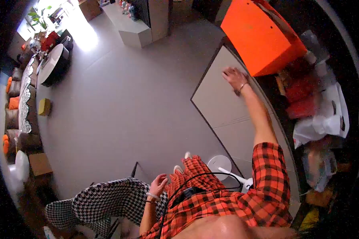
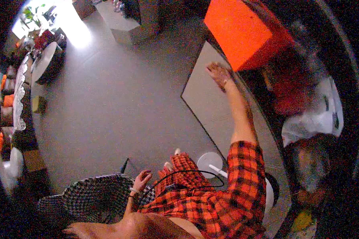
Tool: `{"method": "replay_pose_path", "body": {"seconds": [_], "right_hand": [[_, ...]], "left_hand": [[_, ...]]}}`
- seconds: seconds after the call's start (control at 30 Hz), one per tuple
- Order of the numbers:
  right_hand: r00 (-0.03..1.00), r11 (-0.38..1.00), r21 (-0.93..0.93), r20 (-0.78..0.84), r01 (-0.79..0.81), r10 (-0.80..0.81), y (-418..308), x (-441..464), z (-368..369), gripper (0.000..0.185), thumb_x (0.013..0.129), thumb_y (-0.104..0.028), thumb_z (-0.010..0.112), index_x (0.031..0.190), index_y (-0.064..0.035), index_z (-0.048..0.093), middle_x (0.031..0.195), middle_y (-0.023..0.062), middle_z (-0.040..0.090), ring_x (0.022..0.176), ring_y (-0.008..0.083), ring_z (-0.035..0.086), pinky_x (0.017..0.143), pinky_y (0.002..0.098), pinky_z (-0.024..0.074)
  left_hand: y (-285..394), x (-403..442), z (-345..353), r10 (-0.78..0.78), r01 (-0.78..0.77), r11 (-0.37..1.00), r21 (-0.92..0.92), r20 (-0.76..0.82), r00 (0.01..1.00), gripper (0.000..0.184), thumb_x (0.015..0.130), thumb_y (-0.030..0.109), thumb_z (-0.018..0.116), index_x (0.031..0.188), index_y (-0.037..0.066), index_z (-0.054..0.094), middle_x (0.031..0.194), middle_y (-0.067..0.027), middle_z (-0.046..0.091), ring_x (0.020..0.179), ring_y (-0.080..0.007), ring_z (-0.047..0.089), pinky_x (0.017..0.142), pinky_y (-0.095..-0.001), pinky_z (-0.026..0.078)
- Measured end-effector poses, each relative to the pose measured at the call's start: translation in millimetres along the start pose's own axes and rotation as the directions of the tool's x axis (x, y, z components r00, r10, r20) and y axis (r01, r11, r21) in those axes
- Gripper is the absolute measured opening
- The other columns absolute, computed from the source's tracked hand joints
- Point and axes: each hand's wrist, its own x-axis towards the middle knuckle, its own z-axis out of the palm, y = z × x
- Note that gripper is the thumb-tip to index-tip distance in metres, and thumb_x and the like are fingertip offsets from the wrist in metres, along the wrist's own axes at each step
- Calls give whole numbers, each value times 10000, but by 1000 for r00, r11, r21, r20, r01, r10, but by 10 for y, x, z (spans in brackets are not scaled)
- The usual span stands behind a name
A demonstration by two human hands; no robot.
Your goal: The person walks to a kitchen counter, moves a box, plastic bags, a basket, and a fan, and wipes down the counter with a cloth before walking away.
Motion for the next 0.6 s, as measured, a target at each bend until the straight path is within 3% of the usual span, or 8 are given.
{"method": "replay_pose_path", "body": {"seconds": [0.13, 0.23, 0.3, 0.37, 0.43, 0.5, 0.57, 0.6], "right_hand": [[997, 984, 173, -77, 38, -25, 232, 1101, -348, 318, 902, -189, 485, 1170, -58, 594, 1379, 102, 485, 1279, 300, 431, 1024, 438, 401], [986, 975, -155, 20, -161, 166, 201, 1300, -393, 327, 785, -202, 615, 1085, -72, 622, 1259, 31, 546, 1289, 205, 393, 978, 397, 363], [913, 950, -17, -280, -313, 296, 82, 891, -360, 295, 796, -209, 607, 1056, -72, 640, 1226, 32, 569, 1276, 209, 404, 971, 424, 369], [857, 904, -6, -321, -427, 403, 2, 340, -729, 311, 788, -224, 620, 1056, -67, 637, 1227, 34, 563, 1254, 214, 427, 963, 415, 380], [901, 913, -16, -166, -409, 401, -107, -182, -1115, 291, 788, -203, 635, 1045, -66, 635, 1234, 39, 558, 1218, 220, 460, 920, 398, 423], [821, 587, 630, 148, -508, 552, -456, -746, -1318, 377, 859, -116, 518, 1229, -59, 558, 1198, 94, 571, 1154, 283, 511, 945, 422, 445], [783, 729, 447, -95, -518, 614, -896, -1306, -1395, 349, 815, -77, 571, 1163, -48, 566, 1070, 103, 580, 1060, 278, 551, 900, 394, 465], [689, 648, 406, -59, -645, 723, -1209, -1590, -1558, 250, 794, -65, 611, 1044, -58, 604, 1045, 78, 601, 1035, 258, 573, 849, 389, 495]], "left_hand": [[160, 431, -165, -72, 73, 996, -49, 18, 997, 406, 930, 294, 637, 1221, 17, 577, 1080, -116, 670, 1005, -177, 629, 865, -310, 499], [727, 672, -106, -66, 65, 998, 14, 58, 996, 412, 933, 293, 634, 1218, 1, 579, 1086, -110, 671, 1013, -171, 626, 870, -302, 494], [1136, 921, -31, -34, 12, 979, 202, 108, 994, 422, 937, 291, 628, 1231, -7, 572, 1095, -115, 676, 1014, -177, 630, 875, -305, 492], [1314, 1200, -24, 26, -56, 984, 170, 175, 984, 387, 948, 272, 611, 1222, 1, 581, 1098, -101, 679, 1011, -177, 635, 867, -310, 494], [1570, 1629, -125, 100, -123, 987, 104, 203, 974, 341, 960, 257, 589, 1198, 12, 601, 1083, -87, 685, 1003, -174, 640, 847, -320, 498], [1804, 1828, -351, 110, -156, 976, 152, 275, 955, 346, 961, 262, 587, 1205, 16, 597, 1084, -86, 683, 1002, -175, 640, 842, -318, 500], [2227, 1982, -470, 167, -241, 958, 156, 379, 910, 359, 957, 284, 591, 1206, 25, 604, 1084, -86, 683, 997, -176, 641, 837, -316, 502], [2254, 2009, -598, 167, -260, 950, 171, 426, 889, 359, 957, 284, 591, 1206, 25, 604, 1084, -86, 683, 997, -176, 641, 837, -316, 502]]}}
